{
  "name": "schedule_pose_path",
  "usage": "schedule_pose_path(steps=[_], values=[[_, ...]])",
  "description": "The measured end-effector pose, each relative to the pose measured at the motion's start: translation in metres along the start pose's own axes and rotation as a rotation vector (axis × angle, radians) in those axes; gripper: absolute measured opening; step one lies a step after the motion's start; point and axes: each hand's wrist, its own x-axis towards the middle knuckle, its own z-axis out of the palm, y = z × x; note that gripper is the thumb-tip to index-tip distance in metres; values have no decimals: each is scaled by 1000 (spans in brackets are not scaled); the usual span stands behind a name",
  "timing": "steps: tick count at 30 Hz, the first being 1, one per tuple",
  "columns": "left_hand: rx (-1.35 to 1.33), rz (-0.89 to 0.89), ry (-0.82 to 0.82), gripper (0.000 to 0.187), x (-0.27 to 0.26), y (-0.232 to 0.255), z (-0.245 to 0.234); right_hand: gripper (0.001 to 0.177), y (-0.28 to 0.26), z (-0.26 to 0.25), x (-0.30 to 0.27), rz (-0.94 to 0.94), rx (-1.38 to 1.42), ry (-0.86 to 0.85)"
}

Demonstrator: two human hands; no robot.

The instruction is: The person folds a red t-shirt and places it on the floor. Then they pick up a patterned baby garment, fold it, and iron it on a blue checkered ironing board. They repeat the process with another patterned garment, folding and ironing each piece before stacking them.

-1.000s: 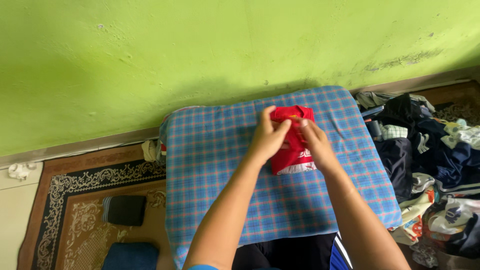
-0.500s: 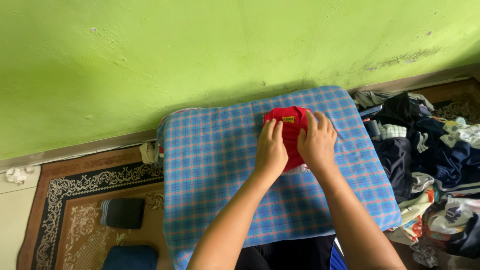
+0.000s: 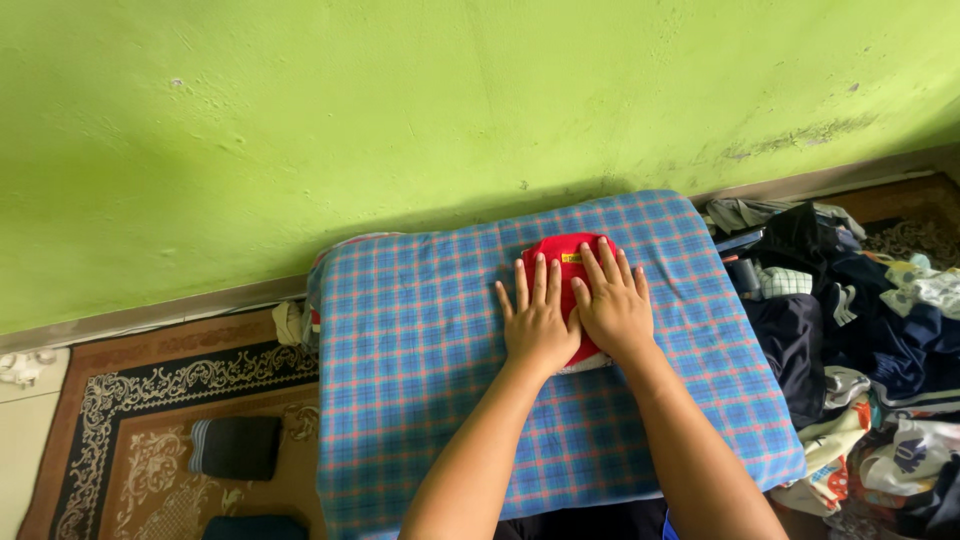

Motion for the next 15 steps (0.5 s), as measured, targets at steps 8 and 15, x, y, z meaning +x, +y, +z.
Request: schedule_pose_path(steps=[8, 15], values=[[-399, -210, 264, 80, -18, -15, 14, 64, 4, -2, -24, 167, 226, 339], [-797, -493, -4, 56, 1, -11, 3, 72, 26, 0, -9, 350, 119, 4]])
